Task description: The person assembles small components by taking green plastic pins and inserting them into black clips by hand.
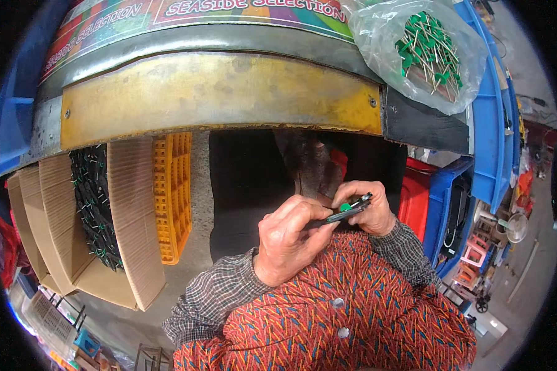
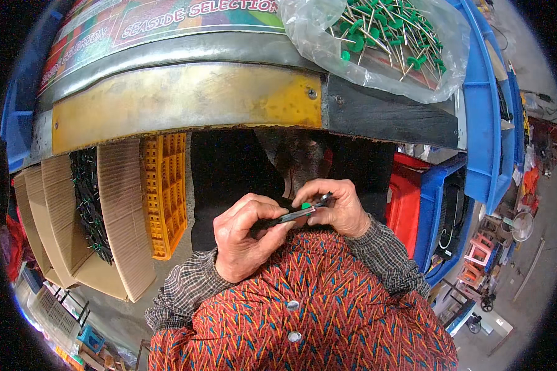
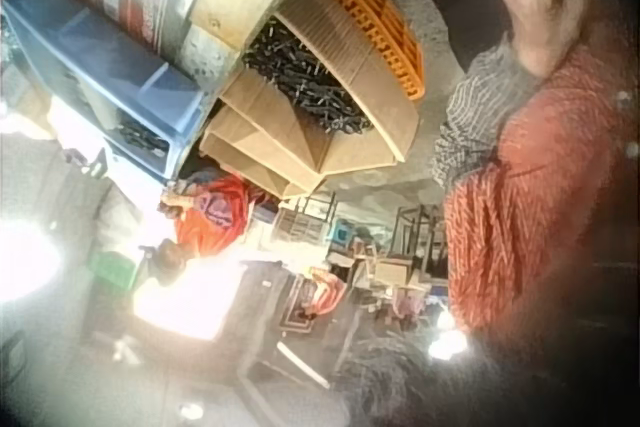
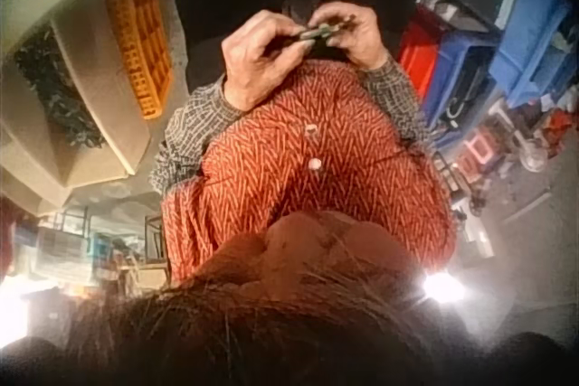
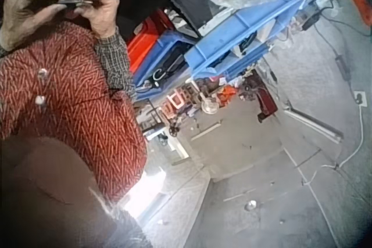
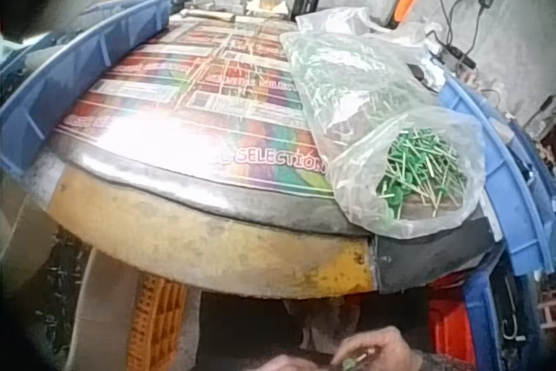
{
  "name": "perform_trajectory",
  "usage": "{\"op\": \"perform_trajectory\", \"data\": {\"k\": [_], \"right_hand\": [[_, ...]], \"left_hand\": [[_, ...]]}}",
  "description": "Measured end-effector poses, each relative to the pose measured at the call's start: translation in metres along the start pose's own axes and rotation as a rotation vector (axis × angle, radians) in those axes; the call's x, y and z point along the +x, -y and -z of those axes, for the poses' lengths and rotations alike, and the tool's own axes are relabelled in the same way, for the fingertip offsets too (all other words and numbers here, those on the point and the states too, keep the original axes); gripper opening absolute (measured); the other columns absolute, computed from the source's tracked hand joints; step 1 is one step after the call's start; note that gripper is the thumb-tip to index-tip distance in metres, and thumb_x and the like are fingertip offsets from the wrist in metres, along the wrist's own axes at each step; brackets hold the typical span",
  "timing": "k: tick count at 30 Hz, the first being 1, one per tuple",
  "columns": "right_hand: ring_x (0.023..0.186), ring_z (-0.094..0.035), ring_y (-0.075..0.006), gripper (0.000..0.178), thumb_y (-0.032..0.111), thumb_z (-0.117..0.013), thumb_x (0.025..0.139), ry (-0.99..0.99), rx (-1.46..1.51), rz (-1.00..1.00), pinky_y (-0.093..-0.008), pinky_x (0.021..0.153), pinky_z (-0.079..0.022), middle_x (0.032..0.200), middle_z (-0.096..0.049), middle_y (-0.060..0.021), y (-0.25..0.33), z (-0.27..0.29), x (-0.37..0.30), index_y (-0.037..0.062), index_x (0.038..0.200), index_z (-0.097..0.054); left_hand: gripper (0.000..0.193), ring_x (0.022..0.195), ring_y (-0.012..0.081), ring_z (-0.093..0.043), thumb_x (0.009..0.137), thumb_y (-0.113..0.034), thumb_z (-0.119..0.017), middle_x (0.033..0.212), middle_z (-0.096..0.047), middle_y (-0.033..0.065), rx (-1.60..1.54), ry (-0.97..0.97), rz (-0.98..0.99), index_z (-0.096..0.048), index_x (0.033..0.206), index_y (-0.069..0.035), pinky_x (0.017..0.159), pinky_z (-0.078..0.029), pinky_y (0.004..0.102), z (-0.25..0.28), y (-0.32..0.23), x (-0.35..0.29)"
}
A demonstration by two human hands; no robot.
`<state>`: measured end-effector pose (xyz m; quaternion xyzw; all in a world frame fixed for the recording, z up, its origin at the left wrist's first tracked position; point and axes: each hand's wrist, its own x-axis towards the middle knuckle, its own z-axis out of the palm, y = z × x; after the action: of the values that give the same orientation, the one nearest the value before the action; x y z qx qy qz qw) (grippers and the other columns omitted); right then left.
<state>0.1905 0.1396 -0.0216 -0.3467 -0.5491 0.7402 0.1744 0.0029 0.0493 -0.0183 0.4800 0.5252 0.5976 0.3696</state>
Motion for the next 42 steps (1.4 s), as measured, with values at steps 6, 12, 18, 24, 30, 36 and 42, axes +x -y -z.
{"op": "perform_trajectory", "data": {"k": [6,12,18,24,30,36,42], "right_hand": [[0.078,-0.060,-0.0131,0.028,0.013,-0.083,0.068,0.024,-0.004,0.050,-0.0264,0.070,-0.047,0.084,-0.065,-0.0062,-0.002,0.002,0.002,0.0000,0.088,-0.068],[0.077,-0.060,-0.0135,0.028,0.016,-0.083,0.068,-0.001,-0.062,0.055,-0.0265,0.069,-0.046,0.083,-0.065,-0.0063,0.000,0.000,0.001,0.0005,0.087,-0.069],[0.075,-0.059,-0.0134,0.027,0.018,-0.082,0.071,0.012,-0.065,0.100,-0.0263,0.067,-0.045,0.082,-0.065,-0.0062,-0.003,0.000,0.001,0.0004,0.086,-0.069],[0.073,-0.059,-0.0139,0.023,0.017,-0.079,0.075,0.031,-0.096,0.129,-0.0262,0.065,-0.044,0.079,-0.064,-0.0071,-0.003,0.000,-0.001,-0.0005,0.087,-0.068],[0.072,-0.061,-0.0137,0.023,0.015,-0.077,0.077,0.045,-0.180,0.175,-0.0257,0.063,-0.046,0.078,-0.062,-0.0070,0.005,-0.004,-0.003,-0.0015,0.089,-0.067],[0.068,-0.060,-0.0117,0.021,0.009,-0.077,0.077,0.075,-0.333,0.205,-0.0247,0.060,-0.047,0.077,-0.060,-0.0046,0.015,-0.009,-0.008,-0.0030,0.090,-0.065],[0.063,-0.052,-0.0050,0.020,0.010,-0.074,0.082,0.101,-0.301,0.156,-0.0199,0.057,-0.043,0.078,-0.060,0.0002,0.016,-0.014,-0.011,-0.0002,0.097,-0.065]], "left_hand": [[0.022,0.068,0.0209,-0.064,0.067,0.003,-0.076,0.078,-0.064,0.0111,0.002,0.001,-0.005,-0.062,0.083,-0.001,0.059,-0.050,0.0288,-0.001,0.000,0.000],[0.022,0.069,0.0209,-0.065,0.067,0.002,-0.076,0.078,-0.065,0.0110,0.012,0.008,0.008,-0.062,0.084,0.000,0.060,-0.051,0.0288,0.000,0.000,-0.001],[0.021,0.070,0.0210,-0.065,0.068,0.002,-0.076,0.079,-0.065,0.0110,0.009,0.007,0.015,-0.063,0.084,0.000,0.061,-0.051,0.0291,0.000,-0.001,-0.002],[0.020,0.071,0.0207,-0.065,0.069,0.002,-0.076,0.080,-0.065,0.0112,0.005,0.013,0.009,-0.064,0.085,0.000,0.062,-0.051,0.0285,0.001,-0.004,-0.004],[0.022,0.072,0.0211,-0.064,0.070,0.001,-0.075,0.082,-0.066,0.0102,0.020,0.080,0.042,-0.064,0.089,0.000,0.063,-0.051,0.0286,0.006,-0.008,-0.005],[0.025,0.068,0.0235,-0.064,0.075,0.000,-0.070,0.082,-0.063,0.0115,0.074,0.175,-0.030,-0.064,0.099,-0.003,0.057,-0.050,0.0312,0.007,-0.014,-0.002],[0.018,0.063,0.0142,-0.062,0.083,0.002,-0.064,0.080,-0.064,0.0092,0.061,0.243,-0.009,-0.064,0.101,0.002,0.055,-0.047,0.0255,0.005,-0.013,-0.005]]}}
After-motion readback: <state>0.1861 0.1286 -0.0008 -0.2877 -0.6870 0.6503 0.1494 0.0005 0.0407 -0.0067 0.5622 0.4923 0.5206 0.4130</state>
